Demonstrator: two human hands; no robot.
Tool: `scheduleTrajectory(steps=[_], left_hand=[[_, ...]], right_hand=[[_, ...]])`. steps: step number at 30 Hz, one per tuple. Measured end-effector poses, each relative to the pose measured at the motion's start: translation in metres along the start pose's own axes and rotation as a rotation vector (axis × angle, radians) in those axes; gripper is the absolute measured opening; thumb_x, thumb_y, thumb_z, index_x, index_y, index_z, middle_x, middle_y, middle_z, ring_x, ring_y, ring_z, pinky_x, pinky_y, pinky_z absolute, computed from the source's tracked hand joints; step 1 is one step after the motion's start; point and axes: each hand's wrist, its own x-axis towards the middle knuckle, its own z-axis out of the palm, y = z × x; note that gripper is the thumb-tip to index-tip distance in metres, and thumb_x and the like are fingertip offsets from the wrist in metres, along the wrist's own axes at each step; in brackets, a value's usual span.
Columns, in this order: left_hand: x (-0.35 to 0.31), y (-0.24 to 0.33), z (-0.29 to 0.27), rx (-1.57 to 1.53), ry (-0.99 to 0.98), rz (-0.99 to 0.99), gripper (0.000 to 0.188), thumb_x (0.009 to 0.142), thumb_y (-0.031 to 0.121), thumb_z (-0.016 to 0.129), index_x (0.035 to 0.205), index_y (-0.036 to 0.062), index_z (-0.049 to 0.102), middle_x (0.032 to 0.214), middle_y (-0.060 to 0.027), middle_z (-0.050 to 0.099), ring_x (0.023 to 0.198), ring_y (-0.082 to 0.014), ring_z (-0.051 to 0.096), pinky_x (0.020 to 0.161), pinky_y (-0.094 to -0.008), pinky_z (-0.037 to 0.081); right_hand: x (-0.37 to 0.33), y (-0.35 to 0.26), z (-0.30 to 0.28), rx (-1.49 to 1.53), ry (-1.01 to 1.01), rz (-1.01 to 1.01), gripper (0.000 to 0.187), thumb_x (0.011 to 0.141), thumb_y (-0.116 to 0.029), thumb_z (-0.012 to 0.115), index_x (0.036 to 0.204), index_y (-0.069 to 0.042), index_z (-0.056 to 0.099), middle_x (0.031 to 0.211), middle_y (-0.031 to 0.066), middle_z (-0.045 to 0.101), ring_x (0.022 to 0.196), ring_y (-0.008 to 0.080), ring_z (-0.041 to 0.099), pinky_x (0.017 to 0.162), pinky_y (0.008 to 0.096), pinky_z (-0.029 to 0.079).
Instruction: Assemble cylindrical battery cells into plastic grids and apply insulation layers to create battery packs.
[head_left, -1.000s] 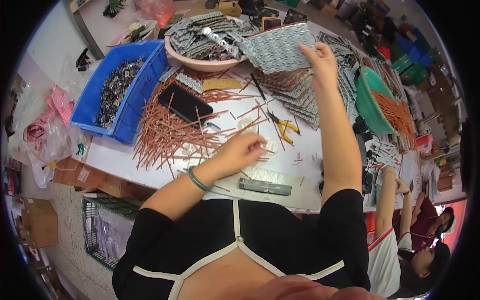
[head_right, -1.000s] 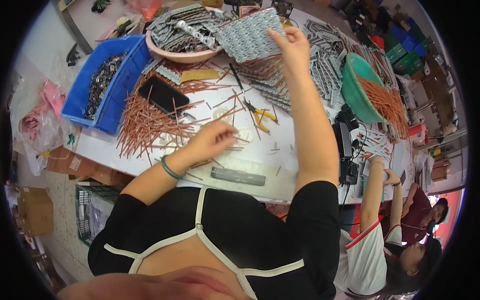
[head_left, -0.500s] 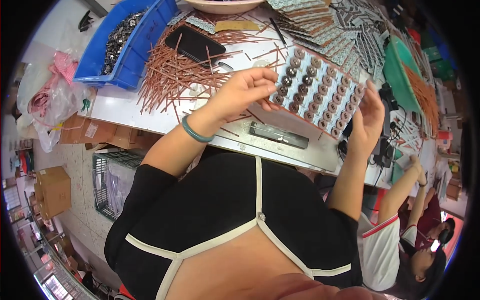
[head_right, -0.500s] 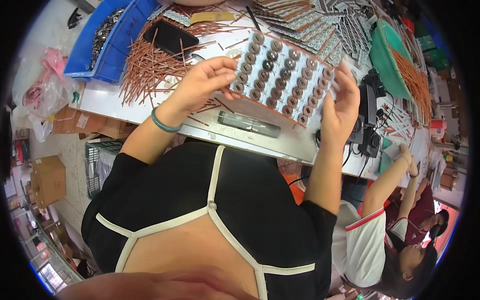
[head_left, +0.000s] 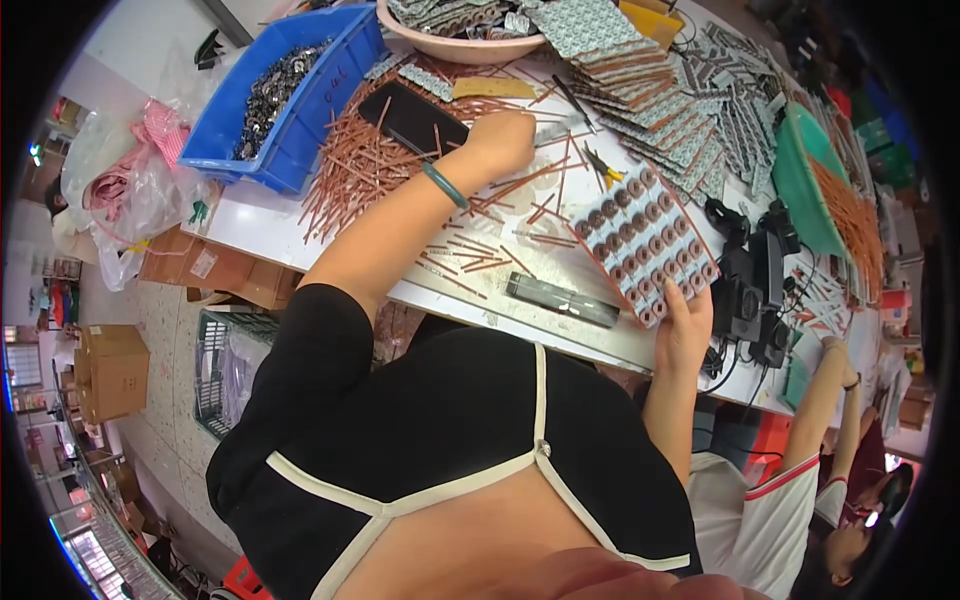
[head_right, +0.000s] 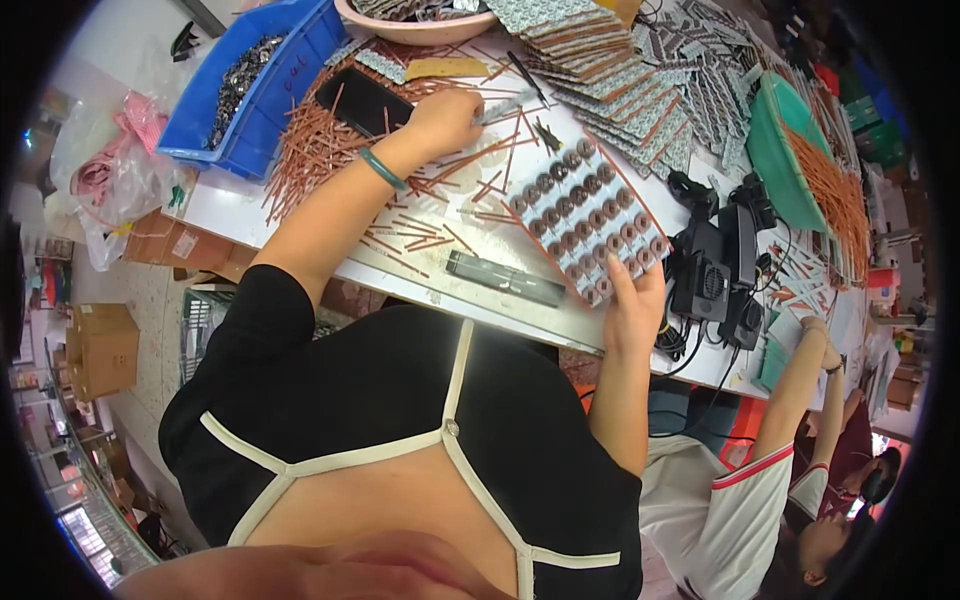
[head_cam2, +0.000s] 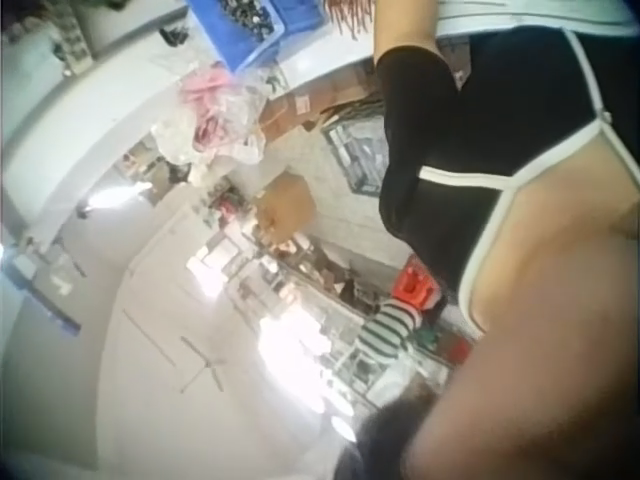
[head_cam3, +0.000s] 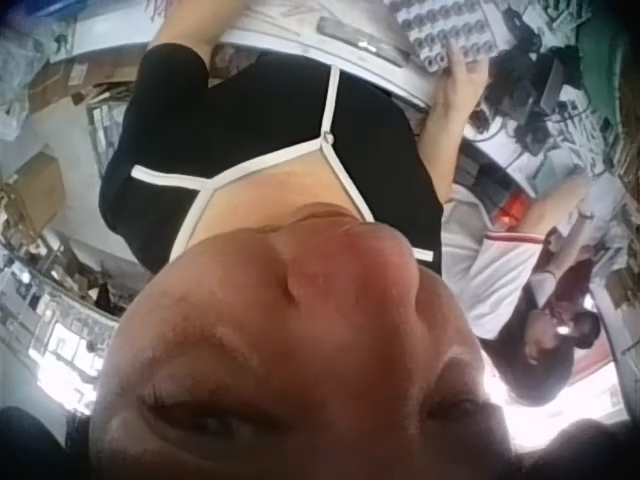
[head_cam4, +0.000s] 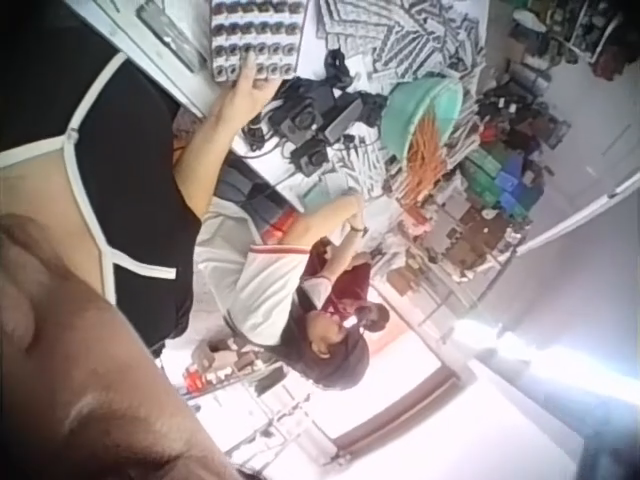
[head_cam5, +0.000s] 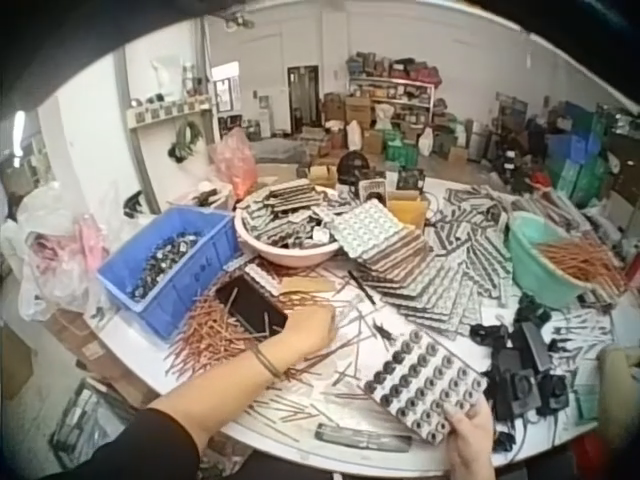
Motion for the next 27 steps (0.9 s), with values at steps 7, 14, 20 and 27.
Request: scheduleTrajectory(steps=[7,14,20,27], left_hand=[[-0.003,-0.021,-0.116,-0.335,0.251,-0.014,0.019,0.07,0.022,0.064,0.085,0.0096,0.068,0.076,-0.0103,0.066,0.074,-0.0281,0.064,0.066,-0.0371,0.05],[0.044,-0.019,-0.185,0.138,0.619,0.088,0.035,0.072,0.024,0.073,0.097,0.0008,0.065,0.091,-0.0194,0.062,0.088,-0.0344,0.06,0.079,-0.0394,0.048],[-0.056,0.05,-0.068,-1.025,-0.408,0.302,0.038,0.087,0.03,0.065,0.114,0.0029,0.061,0.096,-0.0049,0.065,0.086,-0.0105,0.06,0.078,-0.0256,0.049],[-0.133,0.067,-0.033,-1.007,-0.234,0.147,0.019,0.084,0.013,0.068,0.082,-0.0012,0.057,0.066,0.0008,0.05,0.065,-0.0055,0.045,0.058,-0.0222,0.04]], right_hand=[[-0.018,-0.004,-0.02,-0.075,0.069,-0.032,0.054,0.084,0.003,0.056,0.134,0.005,0.036,0.13,0.0141,0.049,0.119,0.022,0.049,0.103,0.0348,0.034],[-0.005,-0.002,-0.001,-0.048,0.003,-0.047,0.054,0.086,0.002,0.057,0.135,0.005,0.035,0.13,0.0143,0.049,0.119,0.0214,0.048,0.102,0.0346,0.035],[-0.007,0.01,-0.008,-0.113,-0.036,0.017,0.043,0.085,0.003,0.059,0.125,0.003,0.046,0.12,0.0114,0.057,0.109,0.0184,0.055,0.096,0.0318,0.04],[-0.007,0.007,-0.008,-0.346,-0.222,0.026,0.035,0.081,0.0,0.067,0.113,0.001,0.053,0.104,0.0083,0.063,0.093,0.0134,0.059,0.083,0.0273,0.046]])
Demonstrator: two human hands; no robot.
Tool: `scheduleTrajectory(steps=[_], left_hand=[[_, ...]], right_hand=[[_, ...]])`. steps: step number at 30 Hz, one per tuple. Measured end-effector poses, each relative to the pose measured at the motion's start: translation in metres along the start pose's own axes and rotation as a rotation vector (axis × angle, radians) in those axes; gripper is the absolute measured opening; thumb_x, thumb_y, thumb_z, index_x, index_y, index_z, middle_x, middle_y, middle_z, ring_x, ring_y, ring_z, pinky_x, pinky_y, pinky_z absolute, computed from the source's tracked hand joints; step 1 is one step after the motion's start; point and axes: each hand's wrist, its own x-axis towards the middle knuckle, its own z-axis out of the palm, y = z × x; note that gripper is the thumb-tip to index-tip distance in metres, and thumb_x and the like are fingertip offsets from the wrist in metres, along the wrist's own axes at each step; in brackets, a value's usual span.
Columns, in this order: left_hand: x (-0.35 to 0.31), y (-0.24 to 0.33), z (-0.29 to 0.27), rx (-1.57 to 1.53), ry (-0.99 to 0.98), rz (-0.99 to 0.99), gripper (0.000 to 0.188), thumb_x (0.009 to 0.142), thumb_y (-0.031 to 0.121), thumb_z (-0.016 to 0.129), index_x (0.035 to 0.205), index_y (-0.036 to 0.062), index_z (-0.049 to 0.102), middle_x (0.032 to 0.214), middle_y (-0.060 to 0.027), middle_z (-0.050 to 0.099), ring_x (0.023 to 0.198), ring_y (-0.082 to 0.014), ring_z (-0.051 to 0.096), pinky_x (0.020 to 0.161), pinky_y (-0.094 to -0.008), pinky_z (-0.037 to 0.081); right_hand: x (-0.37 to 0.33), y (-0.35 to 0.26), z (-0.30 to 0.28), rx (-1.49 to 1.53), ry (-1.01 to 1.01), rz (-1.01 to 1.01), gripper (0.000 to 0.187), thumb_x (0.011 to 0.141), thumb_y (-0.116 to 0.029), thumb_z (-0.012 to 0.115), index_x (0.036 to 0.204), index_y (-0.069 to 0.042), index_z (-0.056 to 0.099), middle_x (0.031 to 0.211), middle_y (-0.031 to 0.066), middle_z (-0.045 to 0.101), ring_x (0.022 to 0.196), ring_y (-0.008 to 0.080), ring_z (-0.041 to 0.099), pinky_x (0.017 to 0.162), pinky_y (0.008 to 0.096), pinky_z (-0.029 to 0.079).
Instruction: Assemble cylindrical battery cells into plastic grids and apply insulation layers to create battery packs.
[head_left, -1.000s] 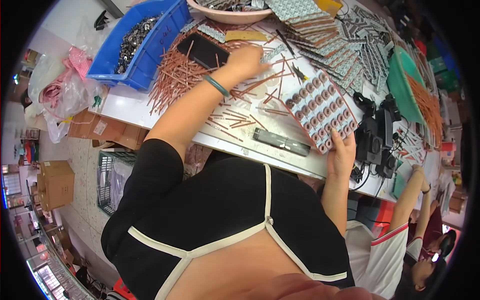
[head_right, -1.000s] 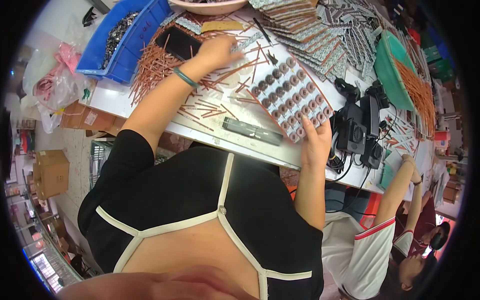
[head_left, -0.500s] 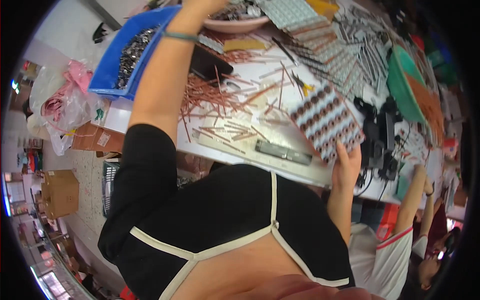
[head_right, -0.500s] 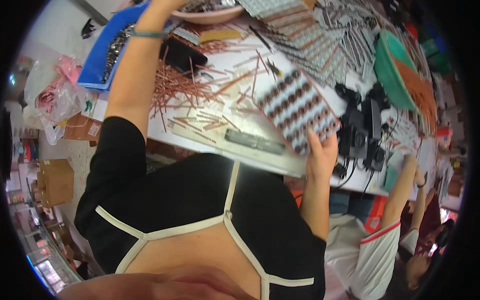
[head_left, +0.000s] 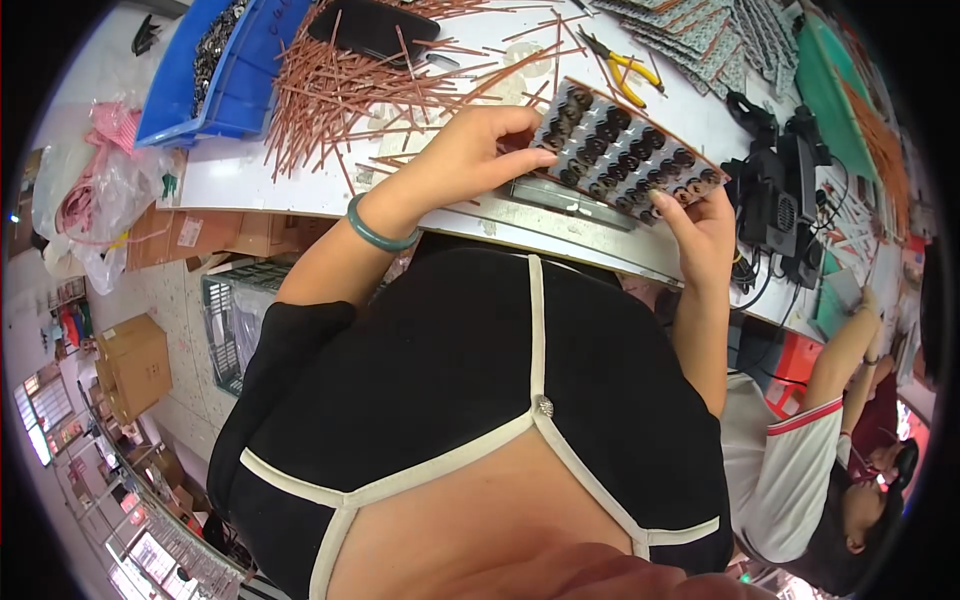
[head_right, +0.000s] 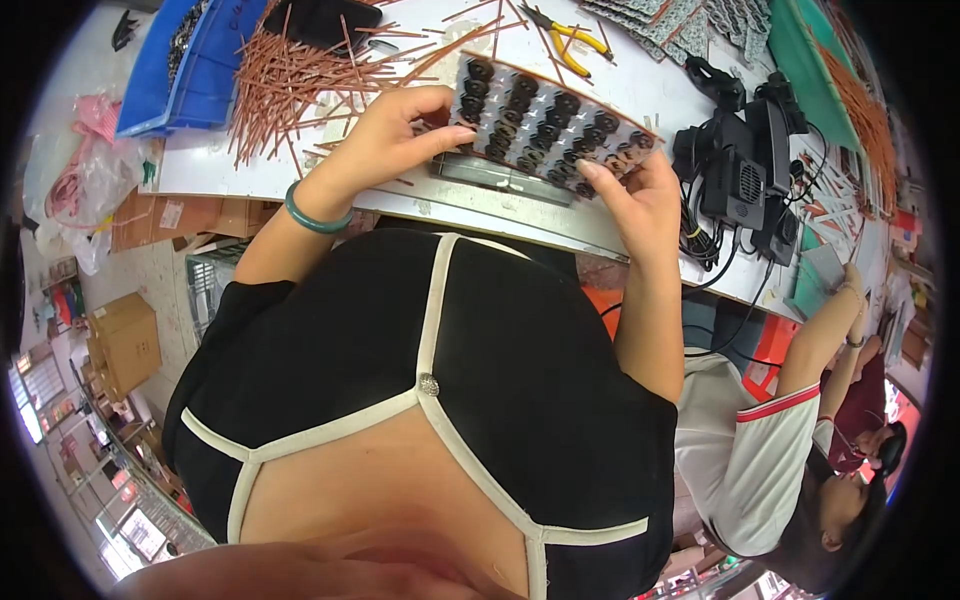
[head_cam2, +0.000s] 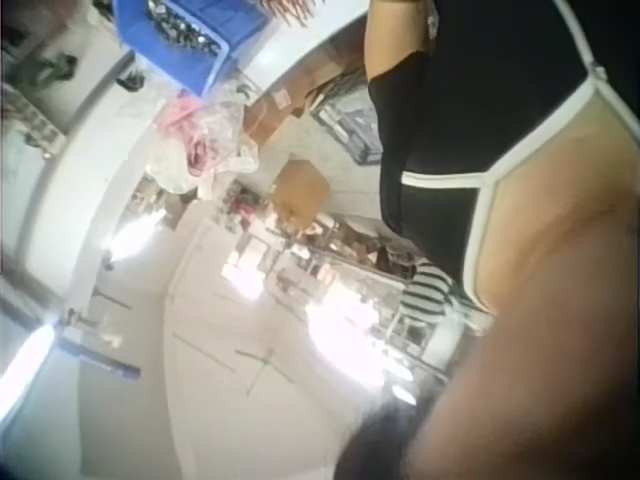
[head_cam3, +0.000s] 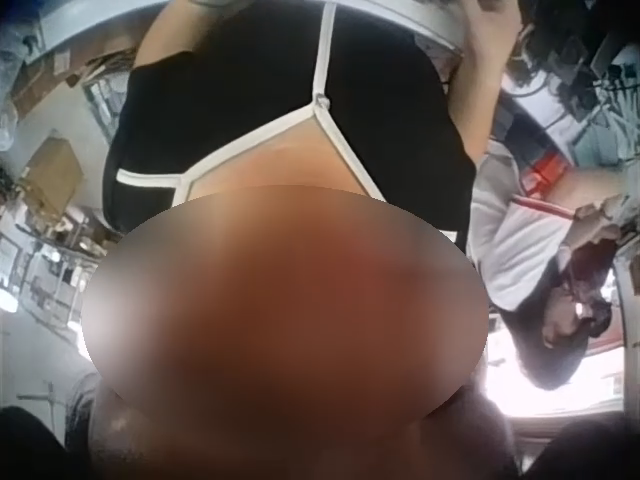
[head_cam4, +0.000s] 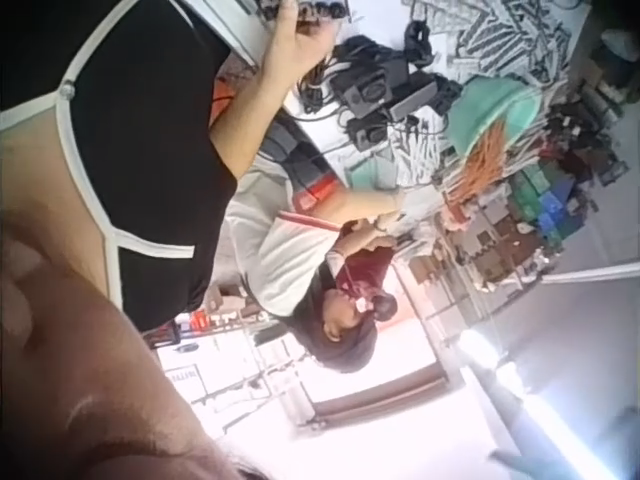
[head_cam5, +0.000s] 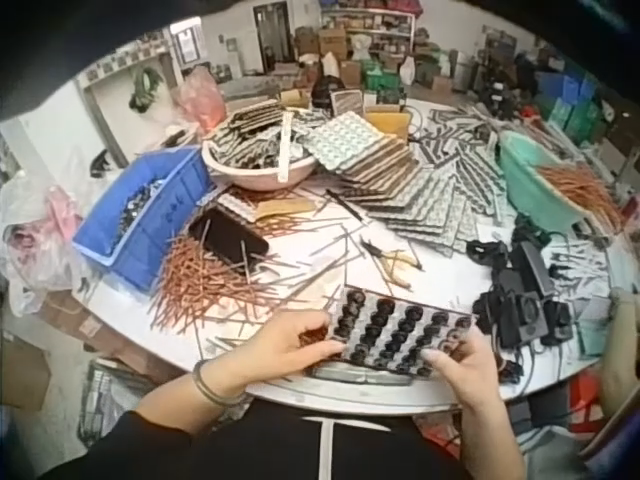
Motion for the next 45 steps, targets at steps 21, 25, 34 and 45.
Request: scheduleTrajectory(steps=[21,25,34,45], left_hand=[[-0.02,0.0,0.011,-0.01,0.132,-0.16,0.024,0.081,0.017,0.07,0.08,-0.003,0.057,0.062,-0.0069,0.053,0.058,-0.0098,0.046,0.054,-0.0267,0.041],[-0.031,0.003,0.016,0.073,0.236,-0.006,0.015,0.083,0.012,0.068,0.084,-0.0007,0.06,0.07,0.0002,0.052,0.064,-0.0055,0.043,0.056,-0.0219,0.036],[-0.007,0.042,0.039,0.565,0.273,0.692,0.035,0.064,0.011,0.079,0.096,0.0086,0.066,0.083,-0.0062,0.062,0.076,-0.0244,0.059,0.07,-0.0335,0.047],[-0.028,0.002,0.017,-0.127,0.221,0.053,0.024,0.082,0.006,0.068,0.101,-0.0014,0.056,0.088,-0.0029,0.058,0.08,-0.0092,0.055,0.073,-0.0233,0.046]], right_hand=[[0.003,-0.012,0.008,-0.105,-0.036,0.136,0.028,0.077,-0.006,0.073,0.1,0.0,0.058,0.086,0.0028,0.065,0.077,0.0091,0.06,0.068,0.0225,0.047],[-0.003,0.001,0.005,-0.33,0.157,-0.053,0.04,0.075,-0.002,0.073,0.109,0.001,0.053,0.099,0.0092,0.061,0.084,0.0118,0.058,0.073,0.0244,0.047],[-0.021,-0.034,0.07,-0.188,0.038,-0.213,0.044,0.078,-0.014,0.073,0.113,0.006,0.055,0.103,0.0076,0.062,0.092,0.0151,0.057,0.083,0.0326,0.047],[-0.005,-0.011,0.006,-0.154,-0.145,-0.021,0.024,0.082,-0.003,0.066,0.104,0.004,0.061,0.093,0.0058,0.066,0.083,0.0119,0.06,0.076,0.0259,0.047]])
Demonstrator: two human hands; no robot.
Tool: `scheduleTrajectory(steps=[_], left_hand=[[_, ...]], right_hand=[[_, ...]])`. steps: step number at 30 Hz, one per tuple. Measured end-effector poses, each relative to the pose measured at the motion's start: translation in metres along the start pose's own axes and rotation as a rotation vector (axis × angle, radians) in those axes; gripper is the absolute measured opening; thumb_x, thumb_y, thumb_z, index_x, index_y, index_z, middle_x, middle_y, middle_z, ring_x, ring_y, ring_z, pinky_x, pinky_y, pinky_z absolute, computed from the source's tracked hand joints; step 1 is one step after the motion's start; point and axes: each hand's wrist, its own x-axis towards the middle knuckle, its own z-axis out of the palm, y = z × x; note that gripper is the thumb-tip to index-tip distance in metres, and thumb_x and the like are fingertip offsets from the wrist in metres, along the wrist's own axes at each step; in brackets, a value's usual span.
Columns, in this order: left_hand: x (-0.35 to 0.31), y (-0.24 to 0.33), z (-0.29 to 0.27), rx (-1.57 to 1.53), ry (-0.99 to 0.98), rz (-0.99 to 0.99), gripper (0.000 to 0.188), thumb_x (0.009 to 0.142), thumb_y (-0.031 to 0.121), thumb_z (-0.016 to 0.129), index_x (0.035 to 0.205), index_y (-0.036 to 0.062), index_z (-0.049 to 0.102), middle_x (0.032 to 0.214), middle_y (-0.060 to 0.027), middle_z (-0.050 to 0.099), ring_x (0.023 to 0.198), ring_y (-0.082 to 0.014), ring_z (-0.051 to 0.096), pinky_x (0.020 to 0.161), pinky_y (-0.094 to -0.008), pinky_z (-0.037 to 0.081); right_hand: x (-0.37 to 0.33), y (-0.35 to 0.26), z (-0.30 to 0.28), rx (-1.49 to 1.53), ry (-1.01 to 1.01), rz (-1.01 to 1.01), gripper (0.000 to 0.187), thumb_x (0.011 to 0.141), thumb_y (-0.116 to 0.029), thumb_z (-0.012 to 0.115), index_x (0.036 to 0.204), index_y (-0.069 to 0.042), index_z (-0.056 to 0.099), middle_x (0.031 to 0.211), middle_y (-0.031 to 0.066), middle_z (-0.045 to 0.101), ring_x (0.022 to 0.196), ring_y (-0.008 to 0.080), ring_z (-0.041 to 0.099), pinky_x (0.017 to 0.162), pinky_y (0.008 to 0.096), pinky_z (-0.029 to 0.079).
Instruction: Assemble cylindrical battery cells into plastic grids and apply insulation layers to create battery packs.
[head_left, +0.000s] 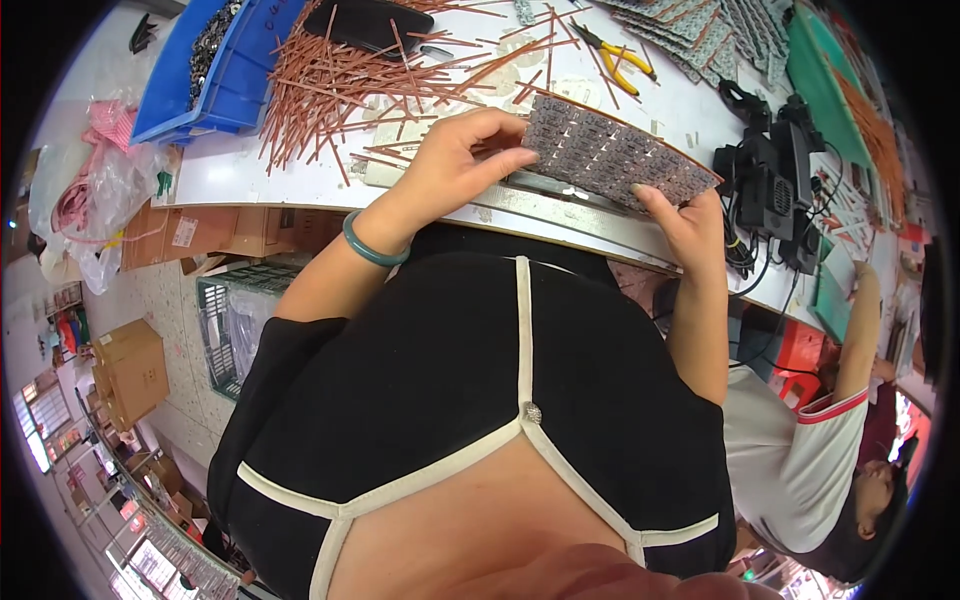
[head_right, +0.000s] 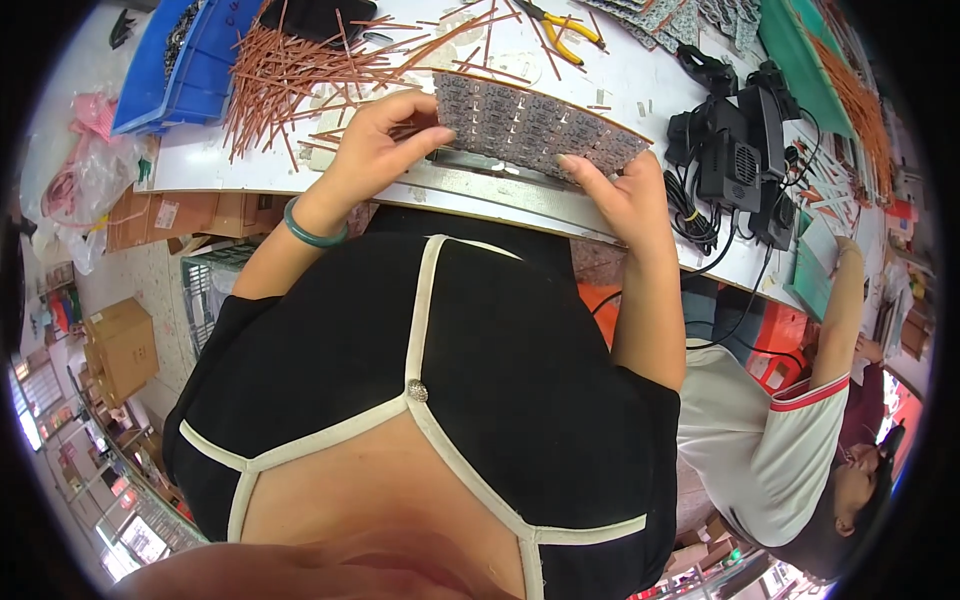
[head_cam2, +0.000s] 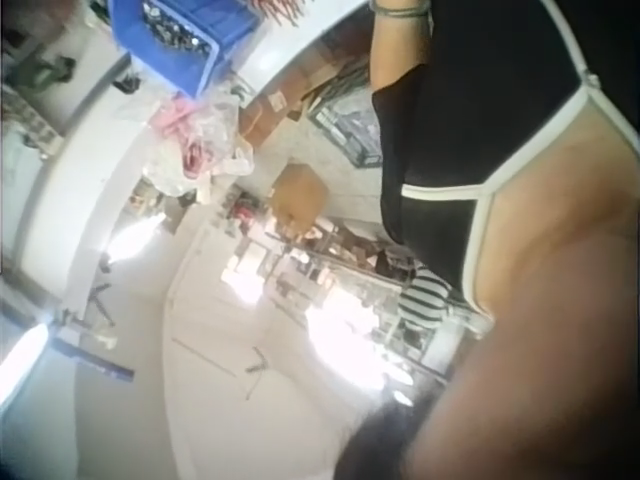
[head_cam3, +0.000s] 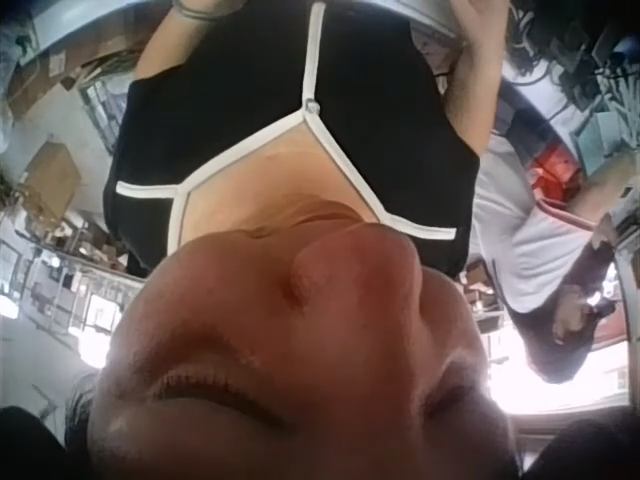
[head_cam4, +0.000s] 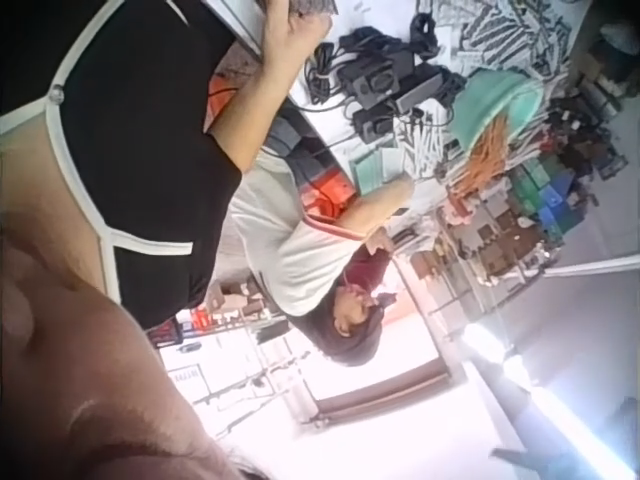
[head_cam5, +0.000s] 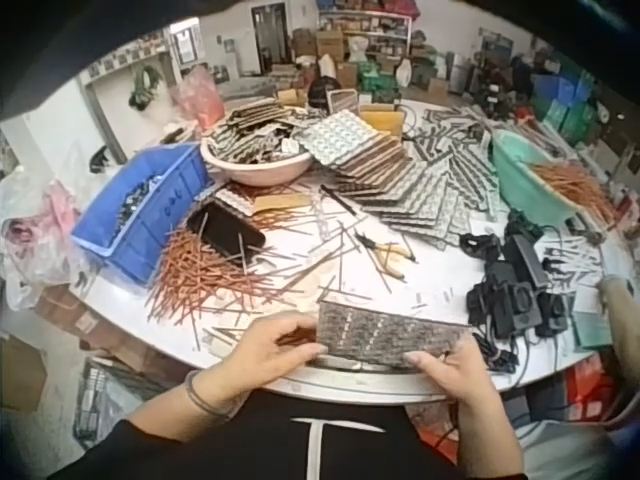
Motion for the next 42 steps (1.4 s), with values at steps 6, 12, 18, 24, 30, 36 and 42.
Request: scheduleTrajectory(steps=[6,12,18,24,30,36,42], left_hand=[[-0.007,-0.004,-0.007,0.157,-0.011,0.03,0.019,0.084,0.012,0.067,0.092,-0.0027,0.056,0.08,-0.0053,0.056,0.073,-0.0104,0.053,0.066,-0.0239,0.046],[-0.006,-0.008,-0.002,0.089,0.047,0.086,0.02,0.084,0.013,0.067,0.09,-0.002,0.056,0.078,-0.0057,0.054,0.07,-0.0101,0.05,0.062,-0.0237,0.043],[-0.005,-0.015,-0.008,0.153,-0.037,0.074,0.018,0.084,0.013,0.066,0.086,-0.0005,0.055,0.075,-0.0042,0.052,0.066,-0.0097,0.047,0.059,-0.0235,0.041],[0.002,-0.011,-0.002,0.129,0.011,0.036,0.021,0.086,0.019,0.065,0.088,0.0001,0.056,0.068,-0.0046,0.052,0.059,-0.0122,0.046,0.056,-0.026,0.041],[0.026,-0.031,0.008,0.234,0.048,-0.116,0.025,0.088,0.023,0.063,0.083,0.0,0.056,0.064,-0.0043,0.055,0.056,-0.0118,0.045,0.052,-0.0277,0.039],[0.028,0.01,-0.004,-0.236,0.148,-0.167,0.018,0.091,0.014,0.06,0.098,-0.0032,0.059,0.086,-0.0023,0.064,0.073,-0.007,0.054,0.066,-0.022,0.044],[0.038,0.017,-0.003,-0.649,0.234,-0.18,0.028,0.092,0.014,0.058,0.113,-0.0041,0.056,0.11,-0.01,0.063,0.1,-0.0139,0.059,0.087,-0.0269,0.047]], right_hand=[[0.007,0.002,0.0,-0.18,0.013,0.019,0.024,0.079,-0.007,0.071,0.099,0.003,0.064,0.09,0.0063,0.068,0.081,0.0109,0.061,0.074,0.0254,0.048],[0.014,0.003,-0.005,-0.437,0.0,-0.056,0.017,0.076,-0.005,0.074,0.089,0.004,0.067,0.082,0.0078,0.069,0.075,0.0104,0.062,0.07,0.025,0.048],[0.014,0.001,-0.004,-0.327,-0.032,-0.179,0.018,0.074,-0.003,0.074,0.09,0.003,0.067,0.081,0.0062,0.07,0.074,0.0108,0.063,0.07,0.025,0.049],[0.017,0.0,-0.004,-0.275,-0.05,-0.013,0.017,0.076,-0.007,0.073,0.088,0.002,0.068,0.082,0.0041,0.069,0.075,0.0098,0.061,0.07,0.0248,0.048],[0.027,0.017,0.007,0.004,0.066,0.197,0.025,0.086,-0.011,0.064,0.106,0.003,0.059,0.094,0.0052,0.065,0.081,0.0082,0.058,0.073,0.0225,0.045],[0.028,0.011,-0.002,0.105,0.251,0.099,0.02,0.091,-0.01,0.055,0.105,0.004,0.059,0.09,0.0068,0.064,0.072,0.0082,0.054,0.066,0.0212,0.043],[0.05,-0.014,0.033,0.156,-0.198,0.147,0.028,0.079,-0.011,0.068,0.102,0.003,0.062,0.089,0.0085,0.065,0.084,0.0176,0.061,0.08,0.0293,0.047]])
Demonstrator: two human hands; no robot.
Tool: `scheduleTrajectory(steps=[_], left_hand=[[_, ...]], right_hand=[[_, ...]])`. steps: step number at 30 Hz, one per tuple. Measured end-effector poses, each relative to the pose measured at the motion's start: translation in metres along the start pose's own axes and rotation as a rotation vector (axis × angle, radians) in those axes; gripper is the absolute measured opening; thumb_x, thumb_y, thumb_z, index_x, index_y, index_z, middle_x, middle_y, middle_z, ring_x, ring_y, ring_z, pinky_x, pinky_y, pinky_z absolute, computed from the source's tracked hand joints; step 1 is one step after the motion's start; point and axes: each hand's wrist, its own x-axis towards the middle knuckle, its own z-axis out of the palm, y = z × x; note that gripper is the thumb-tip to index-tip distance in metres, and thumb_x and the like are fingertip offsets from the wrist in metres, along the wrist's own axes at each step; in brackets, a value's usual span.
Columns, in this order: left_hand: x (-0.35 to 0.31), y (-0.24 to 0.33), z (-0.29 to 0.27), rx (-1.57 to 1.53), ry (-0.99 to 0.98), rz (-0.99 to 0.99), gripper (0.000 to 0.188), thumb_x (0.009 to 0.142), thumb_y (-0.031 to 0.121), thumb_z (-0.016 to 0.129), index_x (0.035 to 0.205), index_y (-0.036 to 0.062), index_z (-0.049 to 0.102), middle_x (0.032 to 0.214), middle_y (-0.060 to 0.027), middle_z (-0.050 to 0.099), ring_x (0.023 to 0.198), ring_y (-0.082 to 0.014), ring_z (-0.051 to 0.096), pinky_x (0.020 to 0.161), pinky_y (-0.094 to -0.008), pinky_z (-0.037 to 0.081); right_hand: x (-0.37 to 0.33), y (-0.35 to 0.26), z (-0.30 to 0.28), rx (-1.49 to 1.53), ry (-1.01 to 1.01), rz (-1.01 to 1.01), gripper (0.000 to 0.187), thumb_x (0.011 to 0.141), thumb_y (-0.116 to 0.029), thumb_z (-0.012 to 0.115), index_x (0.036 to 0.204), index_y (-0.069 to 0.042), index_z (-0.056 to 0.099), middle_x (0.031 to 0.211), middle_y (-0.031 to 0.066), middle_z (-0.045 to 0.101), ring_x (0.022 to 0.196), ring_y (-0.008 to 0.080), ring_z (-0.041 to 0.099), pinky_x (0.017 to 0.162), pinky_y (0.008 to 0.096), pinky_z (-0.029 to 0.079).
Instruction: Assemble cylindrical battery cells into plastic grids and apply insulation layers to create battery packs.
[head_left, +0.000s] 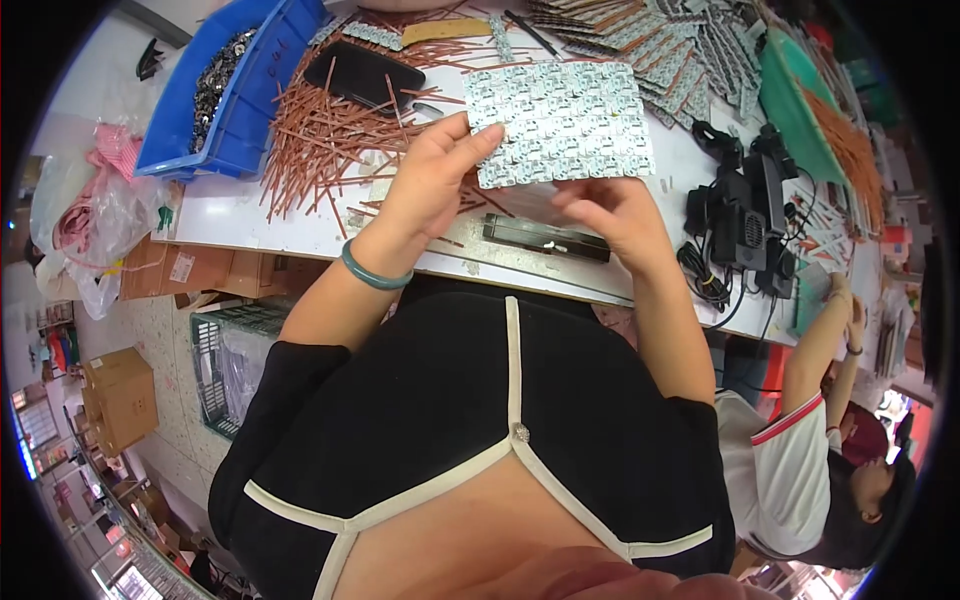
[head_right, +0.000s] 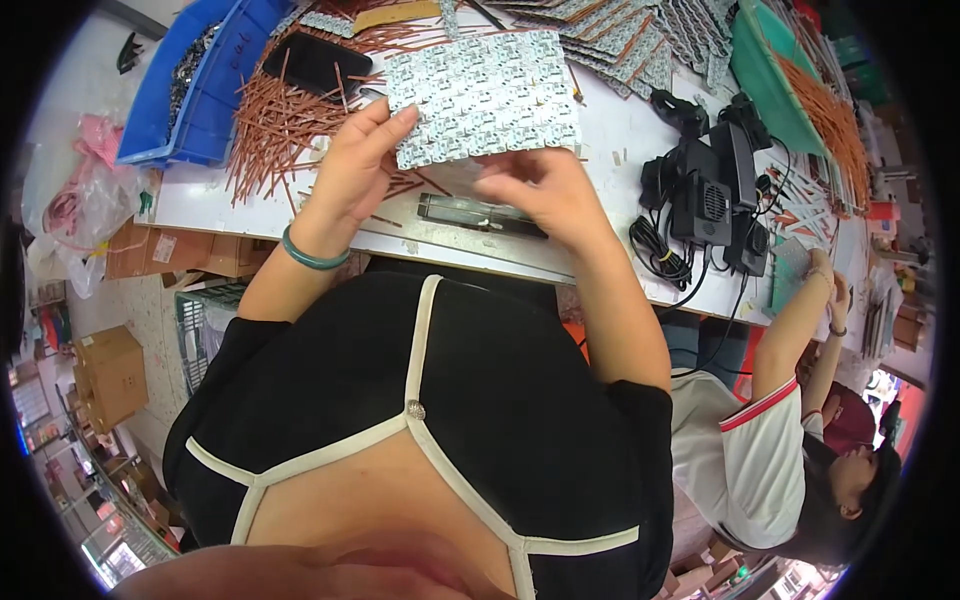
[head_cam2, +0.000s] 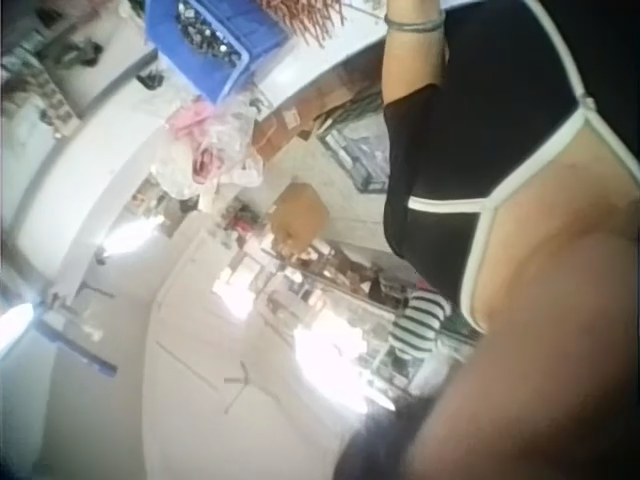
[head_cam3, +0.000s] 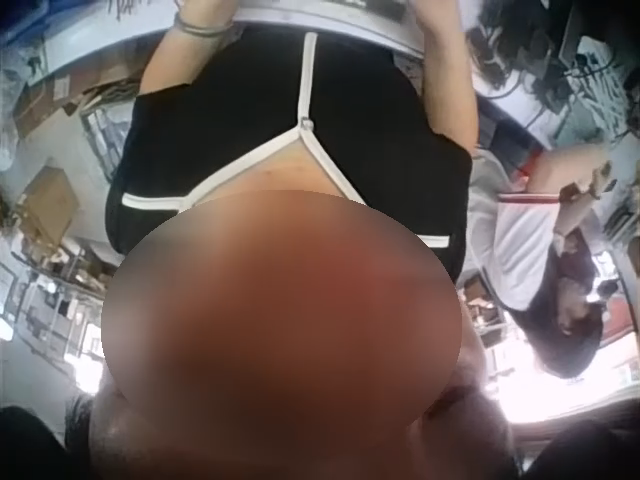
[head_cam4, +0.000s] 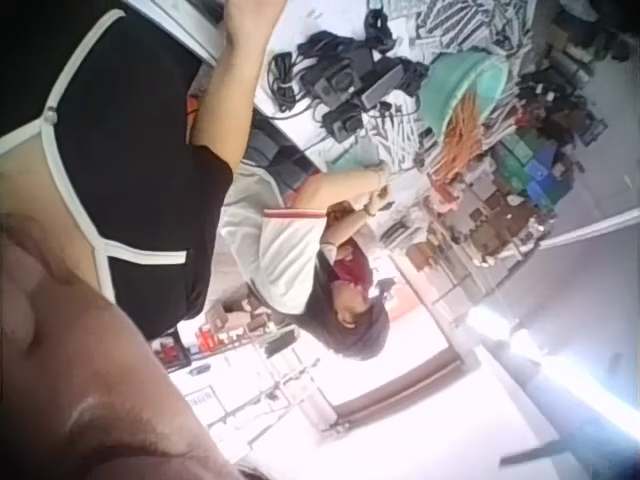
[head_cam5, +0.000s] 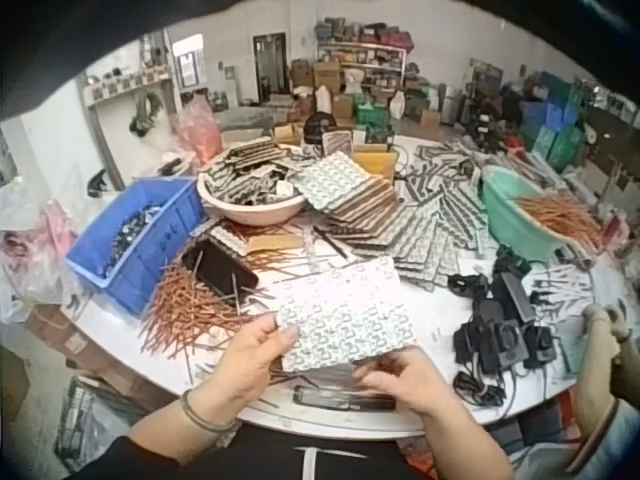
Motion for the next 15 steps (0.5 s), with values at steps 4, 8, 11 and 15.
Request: scheduleTrajectory(steps=[4,8,11,15], left_hand=[[-0.003,0.008,-0.019,-0.181,0.077,-0.007,0.027,0.093,0.015,0.056,0.114,-0.0019,0.054,0.11,-0.0085,0.062,0.099,-0.0159,0.06,0.085,-0.0321,0.051],[-0.01,0.016,-0.046,-0.137,0.116,0.034,0.019,0.093,0.019,0.055,0.11,0.0098,0.058,0.107,-0.0008,0.063,0.096,-0.012,0.061,0.079,-0.0328,0.052],[-0.01,0.014,-0.055,-0.155,0.177,0.021,0.017,0.093,0.02,0.056,0.107,0.0113,0.059,0.107,0.0012,0.063,0.097,-0.0114,0.06,0.079,-0.0329,0.051],[-0.017,0.012,-0.057,-0.194,0.201,-0.002,0.027,0.092,0.02,0.058,0.115,0.0061,0.055,0.113,-0.0043,0.062,0.102,-0.0151,0.059,0.086,-0.0379,0.05]], right_hand=[[0.009,-0.017,0.001,-0.563,-0.123,-0.312,0.031,0.067,-0.016,0.079,0.091,-0.001,0.066,0.089,0.0051,0.064,0.082,0.0145,0.057,0.076,0.0275,0.045],[0.006,0.005,0.012,-0.594,-0.191,-0.181,0.029,0.07,-0.015,0.078,0.094,-0.002,0.066,0.091,0.0055,0.062,0.083,0.0159,0.059,0.074,0.0271,0.046],[0.011,0.005,0.032,-0.574,-0.057,-0.236,0.027,0.073,-0.014,0.075,0.096,-0.004,0.067,0.091,0.0075,0.062,0.082,0.0186,0.059,0.073,0.0288,0.047],[0.004,-0.004,0.018,-0.891,-0.086,-0.528,0.026,0.072,-0.018,0.074,0.092,-0.004,0.066,0.086,0.0106,0.06,0.077,0.0243,0.059,0.071,0.0301,0.047]])
